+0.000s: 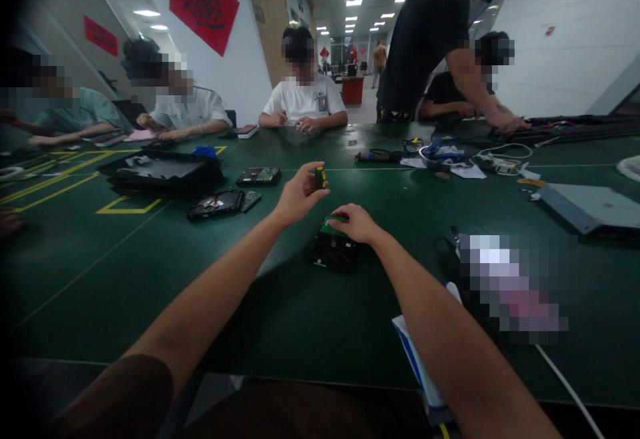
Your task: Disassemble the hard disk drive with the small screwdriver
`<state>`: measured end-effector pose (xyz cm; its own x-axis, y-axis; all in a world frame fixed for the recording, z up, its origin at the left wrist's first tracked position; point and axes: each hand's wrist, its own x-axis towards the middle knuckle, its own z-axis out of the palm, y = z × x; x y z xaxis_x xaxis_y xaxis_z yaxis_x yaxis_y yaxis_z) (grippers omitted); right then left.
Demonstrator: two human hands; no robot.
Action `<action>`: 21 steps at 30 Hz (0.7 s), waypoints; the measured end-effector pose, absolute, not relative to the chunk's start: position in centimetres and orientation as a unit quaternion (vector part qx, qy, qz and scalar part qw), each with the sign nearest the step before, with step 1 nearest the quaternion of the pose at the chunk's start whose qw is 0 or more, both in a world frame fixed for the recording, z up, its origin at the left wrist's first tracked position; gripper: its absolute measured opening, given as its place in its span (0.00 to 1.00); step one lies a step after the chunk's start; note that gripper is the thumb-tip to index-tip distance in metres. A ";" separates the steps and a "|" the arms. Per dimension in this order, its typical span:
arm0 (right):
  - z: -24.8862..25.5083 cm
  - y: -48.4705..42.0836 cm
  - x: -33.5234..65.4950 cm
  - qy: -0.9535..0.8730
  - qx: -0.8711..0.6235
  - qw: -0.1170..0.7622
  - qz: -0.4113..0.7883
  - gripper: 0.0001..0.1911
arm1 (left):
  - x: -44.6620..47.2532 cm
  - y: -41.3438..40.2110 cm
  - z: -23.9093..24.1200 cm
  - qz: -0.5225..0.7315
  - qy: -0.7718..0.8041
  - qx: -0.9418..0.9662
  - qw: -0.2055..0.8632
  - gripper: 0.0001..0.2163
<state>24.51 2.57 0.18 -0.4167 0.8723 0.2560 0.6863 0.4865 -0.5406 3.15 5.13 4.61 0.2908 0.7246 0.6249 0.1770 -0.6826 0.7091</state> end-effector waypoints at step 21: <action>-0.3 3.1 24.8 -0.835 -0.445 0.273 0.176 0.16 | 3.4 3.2 8.5 0.494 0.306 0.742 0.336 0.11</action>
<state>24.76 3.12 -0.35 -0.4551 0.8383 0.3002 0.6460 0.5428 -0.5367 3.40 3.23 8.46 0.3253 0.7854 0.5266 0.1226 -0.5872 0.8001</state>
